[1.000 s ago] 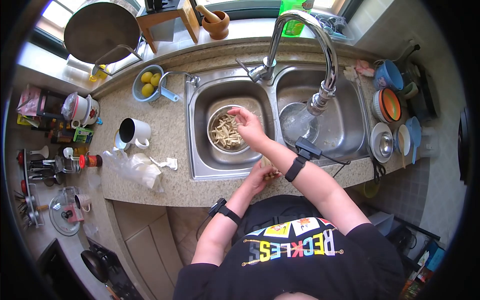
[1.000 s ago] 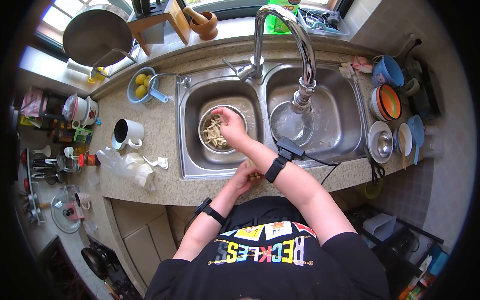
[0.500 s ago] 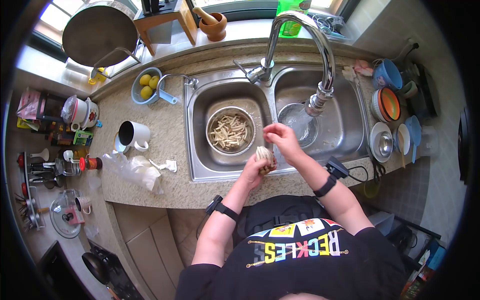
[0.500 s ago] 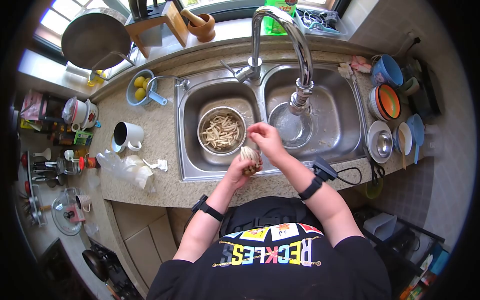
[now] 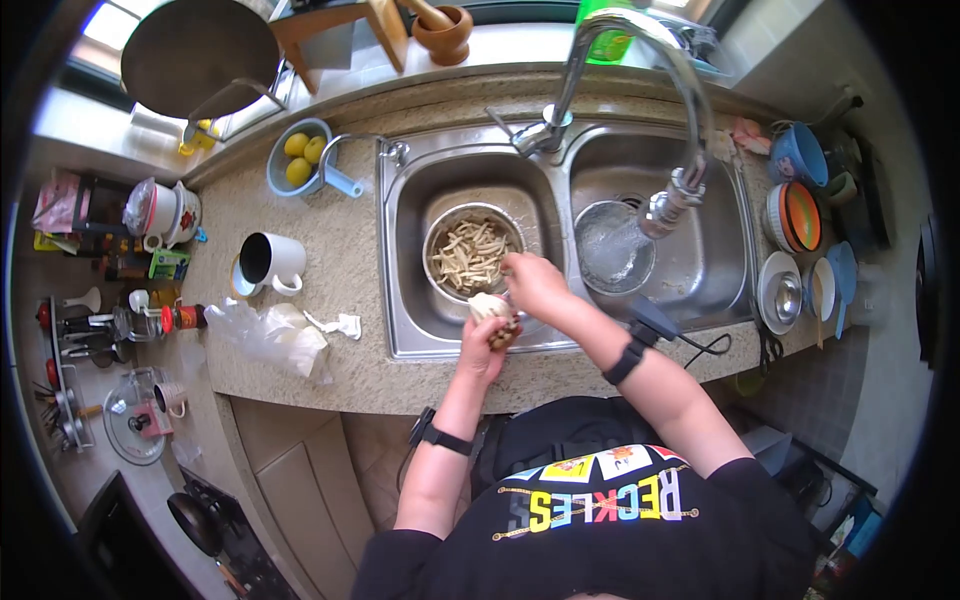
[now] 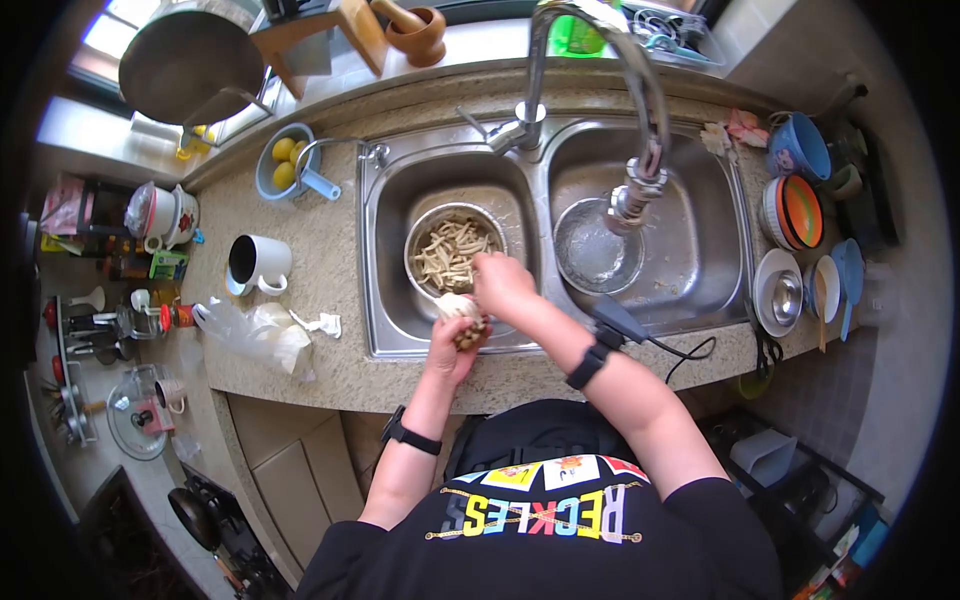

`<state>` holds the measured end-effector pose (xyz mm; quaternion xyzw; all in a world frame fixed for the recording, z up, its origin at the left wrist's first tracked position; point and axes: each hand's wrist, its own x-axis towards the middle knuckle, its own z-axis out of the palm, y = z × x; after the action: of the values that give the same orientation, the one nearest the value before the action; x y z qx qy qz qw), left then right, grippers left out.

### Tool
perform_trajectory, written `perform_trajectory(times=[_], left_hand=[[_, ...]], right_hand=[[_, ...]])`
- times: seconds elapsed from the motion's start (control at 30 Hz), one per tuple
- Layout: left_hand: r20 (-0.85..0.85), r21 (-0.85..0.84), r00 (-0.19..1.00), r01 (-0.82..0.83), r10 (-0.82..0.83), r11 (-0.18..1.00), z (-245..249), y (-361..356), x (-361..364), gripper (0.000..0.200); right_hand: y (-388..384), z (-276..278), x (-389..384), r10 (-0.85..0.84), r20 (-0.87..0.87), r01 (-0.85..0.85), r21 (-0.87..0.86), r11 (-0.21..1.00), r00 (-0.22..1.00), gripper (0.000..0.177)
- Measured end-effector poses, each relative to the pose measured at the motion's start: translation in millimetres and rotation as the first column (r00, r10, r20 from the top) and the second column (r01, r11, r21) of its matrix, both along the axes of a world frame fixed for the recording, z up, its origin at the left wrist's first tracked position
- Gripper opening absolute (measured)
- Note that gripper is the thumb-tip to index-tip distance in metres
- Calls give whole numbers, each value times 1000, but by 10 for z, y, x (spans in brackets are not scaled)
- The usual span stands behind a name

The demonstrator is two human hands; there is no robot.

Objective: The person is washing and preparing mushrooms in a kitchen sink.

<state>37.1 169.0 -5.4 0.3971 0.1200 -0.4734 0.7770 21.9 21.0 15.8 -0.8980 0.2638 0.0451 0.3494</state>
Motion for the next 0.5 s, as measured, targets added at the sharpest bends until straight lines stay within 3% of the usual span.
perform_trajectory(times=[0.1,0.2,0.23,0.5], left_hand=[[-16,26,992,-125,125,992,-6,374,159,33],[-18,-14,977,-213,213,977,27,623,262,35],[-27,-37,969,-246,245,969,39,677,289,35],[-73,-63,952,-303,298,951,-11,906,273,35]], right_hand=[[382,-218,401,101,-142,-115,-92,989,985,23],[599,-574,706,105,-269,-124,-53,991,957,24],[635,-666,762,94,-205,-114,-91,989,974,22],[750,-1103,958,146,-194,-198,-277,940,970,19]])
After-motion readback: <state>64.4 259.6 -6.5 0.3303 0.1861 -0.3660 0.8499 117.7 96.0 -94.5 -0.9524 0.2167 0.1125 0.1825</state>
